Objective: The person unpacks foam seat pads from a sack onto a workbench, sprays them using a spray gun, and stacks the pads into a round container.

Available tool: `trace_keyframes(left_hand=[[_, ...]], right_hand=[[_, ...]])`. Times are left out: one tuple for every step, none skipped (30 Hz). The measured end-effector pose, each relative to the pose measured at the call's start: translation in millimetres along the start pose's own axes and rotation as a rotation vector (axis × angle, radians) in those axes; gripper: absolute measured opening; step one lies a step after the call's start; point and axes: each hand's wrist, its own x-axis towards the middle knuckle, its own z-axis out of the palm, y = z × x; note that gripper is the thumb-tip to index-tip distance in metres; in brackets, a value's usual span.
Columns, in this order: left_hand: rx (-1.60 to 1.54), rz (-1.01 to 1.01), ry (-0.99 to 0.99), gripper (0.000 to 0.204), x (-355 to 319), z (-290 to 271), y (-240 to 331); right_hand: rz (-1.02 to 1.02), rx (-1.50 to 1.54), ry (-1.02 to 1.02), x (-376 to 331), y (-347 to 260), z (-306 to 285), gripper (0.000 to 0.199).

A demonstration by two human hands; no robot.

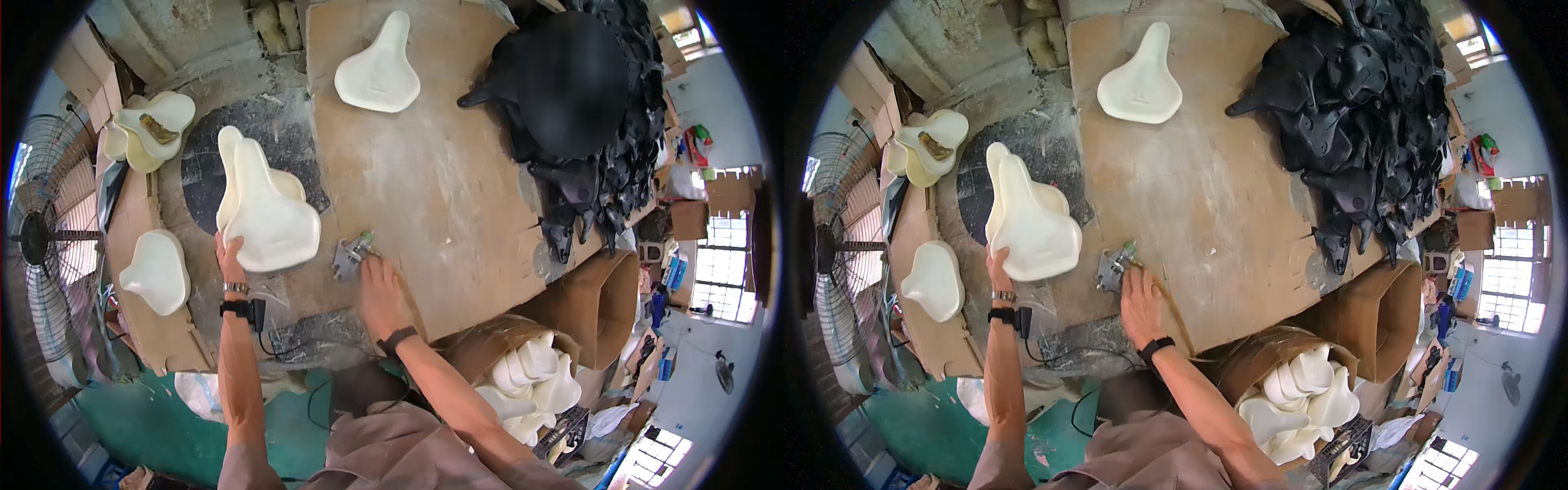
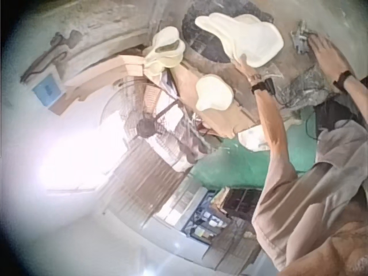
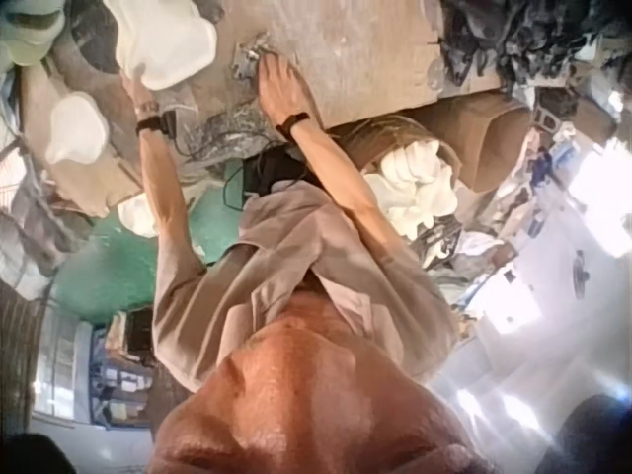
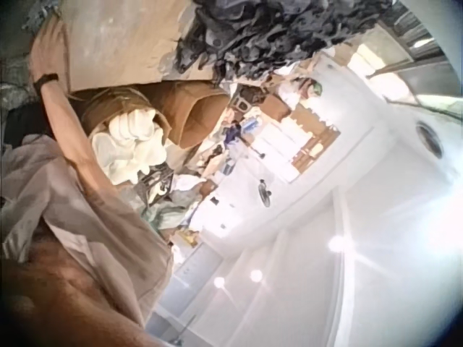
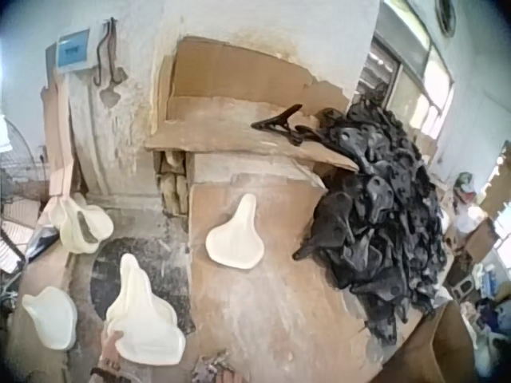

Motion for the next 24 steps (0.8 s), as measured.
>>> trace_keyframes(left_hand=[[0.018,0.018,0.002,0.061,-2,-18,6],[0.010,0.026,-0.015,0.062,-4,-15,3],[0.010,0.014,-0.001,0.059,-6,-14,2],[-0.003,0.019,-0.004,0.059,-7,-17,3],[0.044,0.046,-0.012,0.058,-8,-18,2],[0.095,0.076,-0.016,0.057,-7,-22,2],[0.086,0.083,-0.019,0.057,-7,-23,6],[0.129,0.077,-0.006,0.056,-8,-25,11],[0.146,0.067,-0.004,0.056,-10,-16,8],[0.143,0.074,-0.002,0.056,-12,-15,12],[0.160,0.065,-0.006,0.057,-13,-12,17],[0.155,0.057,-0.022,0.058,-11,0,13],[0.124,0.062,-0.016,0.058,-10,8,2],[0.129,0.069,-0.007,0.058,-9,10,6],[0.132,0.066,-0.007,0.058,-10,17,10],[0.155,0.059,0.001,0.059,-14,10,18],[0.166,0.042,0.026,0.058,-11,3,15],[0.176,0.043,0.028,0.058,-10,-1,15],[0.190,0.053,0.028,0.063,-9,0,13],[0.200,0.063,0.023,0.069,-9,4,11],[0.193,0.068,0.007,0.069,-7,11,9],[0.149,0.054,0.019,0.063,-7,9,11],[0.120,0.043,0.042,0.058,-9,-1,15],[0.140,0.058,0.042,0.058,-7,-19,14]], right_hand=[[-0.068,0.078,0.001,8,-11,-9,0.045],[-0.072,0.058,0.006,21,-1,-10,0.045],[-0.011,0.190,-0.112,37,9,-10,0.047],[0.054,0.331,-0.227,55,14,-9,0.049],[0.080,0.369,0.046,78,21,-14,0.044],[0.097,0.385,0.143,112,35,-13,0.046],[0.113,0.404,0.242,151,53,-15,0.049],[0.156,0.454,0.241,192,69,-22,0.060],[0.237,0.541,0.245,235,95,-29,0.071],[0.304,0.686,0.261,275,113,-30,0.073],[0.366,0.832,0.278,311,130,-30,0.075],[0.324,0.840,0.304,344,158,-30,0.074],[0.283,0.849,0.325,369,180,-31,0.074],[0.275,0.859,0.322,383,181,-32,0.074],[0.338,0.898,0.264,394,185,-35,0.070],[0.405,0.953,0.190,397,174,-31,0.067],[0.390,0.947,0.313,395,165,-28,0.049],[0.392,0.956,0.310,391,160,-29,0.049],[0.339,0.889,0.271,385,165,-35,0.042],[0.288,0.816,0.237,378,168,-46,0.036],[0.151,0.668,0.388,372,173,-46,0.034],[0.156,0.675,0.397,360,163,-53,0.034],[0.167,0.741,0.355,341,139,-57,0.034],[0.175,0.808,0.316,318,114,-64,0.034]])
